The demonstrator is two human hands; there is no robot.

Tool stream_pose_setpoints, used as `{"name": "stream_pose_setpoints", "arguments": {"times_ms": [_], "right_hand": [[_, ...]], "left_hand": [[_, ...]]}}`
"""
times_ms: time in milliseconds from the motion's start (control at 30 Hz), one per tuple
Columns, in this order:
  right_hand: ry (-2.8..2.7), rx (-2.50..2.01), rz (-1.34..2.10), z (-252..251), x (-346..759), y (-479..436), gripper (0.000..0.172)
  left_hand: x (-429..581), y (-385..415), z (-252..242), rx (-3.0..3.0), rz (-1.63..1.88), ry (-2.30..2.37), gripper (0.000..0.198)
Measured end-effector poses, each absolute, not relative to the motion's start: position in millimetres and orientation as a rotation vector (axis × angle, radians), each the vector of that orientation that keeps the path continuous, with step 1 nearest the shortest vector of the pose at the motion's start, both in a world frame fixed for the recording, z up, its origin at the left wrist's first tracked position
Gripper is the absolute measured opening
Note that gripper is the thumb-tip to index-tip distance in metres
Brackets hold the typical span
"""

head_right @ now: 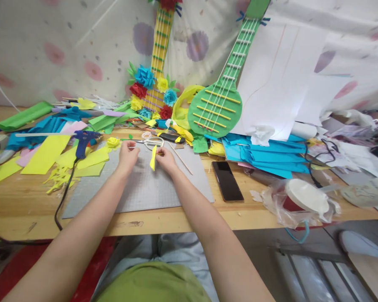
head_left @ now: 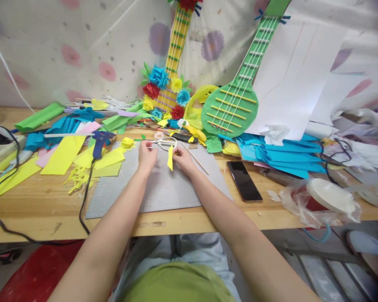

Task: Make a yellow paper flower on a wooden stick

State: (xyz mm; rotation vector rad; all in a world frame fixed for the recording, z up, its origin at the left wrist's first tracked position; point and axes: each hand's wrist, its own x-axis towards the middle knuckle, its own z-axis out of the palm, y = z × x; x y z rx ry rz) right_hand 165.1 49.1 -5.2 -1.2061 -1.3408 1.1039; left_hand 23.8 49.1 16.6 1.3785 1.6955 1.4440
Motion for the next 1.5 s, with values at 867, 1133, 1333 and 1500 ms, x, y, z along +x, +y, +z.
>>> {"name": "stream_pose_setpoints", "arguments": {"times_ms": [867,1133,1333,1500], "right_hand": [[-1.701,-1.072,1.093,-7,180,17,0.008],[-1.636,-1.164,1.051,-6,179,17,0.009],[-1.564,-1.199,0.996,-6,180,19,0.008],[-1.476,-1.26,0.941,-10,181,23,0.009]], "left_hand": [[26,34,0,1.72,1.032,0.892,0.044],[21,33,6,1.75,1.089,1.082,0.036],[16,35,3,1.897,1.125,1.156,0.021],[12,32,12,2.11,1.117,1.166,0.02]]}}
